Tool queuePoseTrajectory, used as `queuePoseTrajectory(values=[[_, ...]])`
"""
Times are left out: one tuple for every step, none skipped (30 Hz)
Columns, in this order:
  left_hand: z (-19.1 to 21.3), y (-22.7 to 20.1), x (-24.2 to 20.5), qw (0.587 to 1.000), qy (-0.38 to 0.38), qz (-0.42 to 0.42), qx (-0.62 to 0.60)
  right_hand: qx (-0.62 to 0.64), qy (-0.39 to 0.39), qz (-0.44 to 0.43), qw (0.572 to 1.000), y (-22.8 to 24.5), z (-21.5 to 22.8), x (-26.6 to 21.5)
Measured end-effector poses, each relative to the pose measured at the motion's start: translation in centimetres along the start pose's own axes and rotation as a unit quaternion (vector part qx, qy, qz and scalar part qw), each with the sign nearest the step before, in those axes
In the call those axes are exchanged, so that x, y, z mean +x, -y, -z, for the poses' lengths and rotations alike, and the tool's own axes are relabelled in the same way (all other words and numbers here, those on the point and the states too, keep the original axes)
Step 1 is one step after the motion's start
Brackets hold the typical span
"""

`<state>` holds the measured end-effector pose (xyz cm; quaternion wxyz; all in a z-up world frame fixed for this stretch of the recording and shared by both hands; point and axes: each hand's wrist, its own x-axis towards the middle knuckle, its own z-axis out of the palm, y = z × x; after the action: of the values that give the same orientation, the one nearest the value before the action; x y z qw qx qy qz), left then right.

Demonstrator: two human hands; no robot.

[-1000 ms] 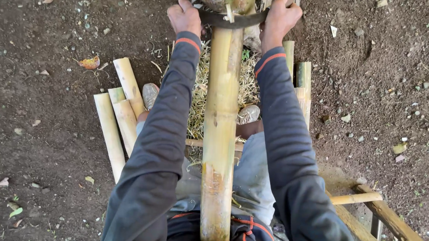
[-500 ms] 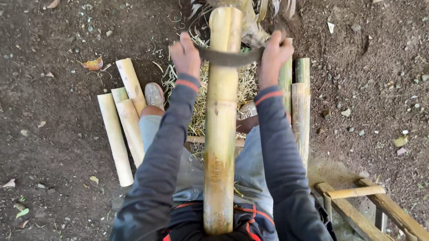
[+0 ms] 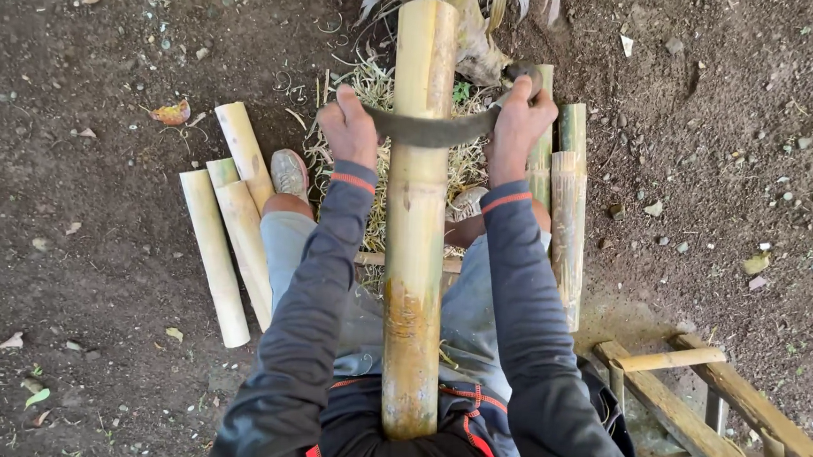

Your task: The recorder uses a curved blade to scrape the outer skin of a bamboo pole held between their legs.

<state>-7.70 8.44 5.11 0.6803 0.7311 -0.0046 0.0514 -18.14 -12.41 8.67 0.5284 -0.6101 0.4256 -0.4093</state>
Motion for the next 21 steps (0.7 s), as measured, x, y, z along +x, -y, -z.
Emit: queuePoseTrajectory(values=[[-0.5, 0.1, 0.6, 1.000, 0.000, 0.001, 0.000, -0.001, 0.001, 0.000, 1.000, 0.2, -0.5, 0.4], [-1.1, 0.1, 1.2, 1.000, -0.011, -0.010, 0.009, 0.033, 0.004, -0.008, 0.999, 0.4, -1.0, 0.8], [-1.6, 0.2, 1.7, 0.999, -0.022, -0.021, 0.018, 0.068, 0.007, -0.016, 0.998, 0.6, -1.5, 1.2], [-2.1, 0.2, 2.2, 0.999, -0.023, -0.020, 0.019, 0.068, 0.008, -0.017, 0.998, 0.3, -2.0, 1.8], [-2.5, 0.3, 2.7, 1.000, -0.027, -0.009, 0.000, 0.069, -0.004, -0.018, 0.997, 0.1, -2.5, 2.4], [-3.0, 0.3, 3.2, 0.999, -0.030, 0.002, -0.019, 0.070, -0.018, -0.019, 0.997, -0.2, -2.8, 2.9], [-3.6, 0.3, 3.7, 0.999, -0.028, 0.002, -0.018, 0.069, -0.020, -0.020, 0.997, -1.0, -3.3, 3.7], [-4.3, 0.2, 4.5, 0.999, -0.036, -0.003, -0.027, 0.090, -0.011, -0.031, 0.995, -1.7, -4.0, 4.9], [-5.1, 0.0, 5.4, 0.998, -0.044, -0.009, -0.037, 0.110, -0.001, -0.041, 0.993, -2.4, -4.8, 6.1], [-6.0, 0.0, 6.4, 0.998, -0.044, -0.011, -0.036, 0.112, -0.001, -0.041, 0.993, -2.7, -5.5, 7.0], [-6.9, 0.0, 7.3, 0.998, -0.056, -0.012, -0.023, 0.135, -0.007, -0.043, 0.990, -3.0, -6.2, 7.9], [-7.7, 0.0, 8.4, 0.998, -0.068, -0.013, -0.010, 0.157, -0.014, -0.045, 0.986, -3.3, -7.0, 8.8], [-8.5, 0.3, 9.4, 0.998, -0.068, -0.015, -0.010, 0.159, -0.014, -0.044, 0.986, -2.7, -7.8, 9.4], [-9.4, 0.5, 10.4, 0.997, -0.077, -0.013, 0.007, 0.147, -0.031, -0.054, 0.987, -2.1, -8.6, 10.2], [-10.4, 0.7, 11.5, 0.996, -0.085, -0.010, 0.024, 0.134, -0.048, -0.064, 0.988, -1.5, -9.5, 11.1], [-10.7, 0.8, 11.8, 0.996, -0.086, -0.010, 0.024, 0.134, -0.047, -0.064, 0.988, -2.3, -10.1, 12.3], [-11.0, 0.8, 12.1, 0.995, -0.096, -0.006, 0.032, 0.111, -0.044, -0.050, 0.992, -3.2, -10.7, 13.4], [-11.5, 0.8, 12.5, 0.994, -0.106, -0.002, 0.038, 0.089, -0.041, -0.034, 0.995, -3.9, -11.3, 14.8], [-11.8, 0.4, 12.5, 0.994, -0.106, -0.003, 0.037, 0.090, -0.042, -0.033, 0.994, -4.6, -11.6, 15.8], [-11.8, 0.0, 12.4, 0.992, -0.118, 0.002, 0.036, 0.042, -0.025, 0.005, 0.999, -5.3, -11.9, 16.5], [-11.7, -0.4, 12.2, 0.991, -0.129, 0.007, 0.034, -0.006, -0.007, 0.044, 0.999, -6.0, -12.1, 17.2]])
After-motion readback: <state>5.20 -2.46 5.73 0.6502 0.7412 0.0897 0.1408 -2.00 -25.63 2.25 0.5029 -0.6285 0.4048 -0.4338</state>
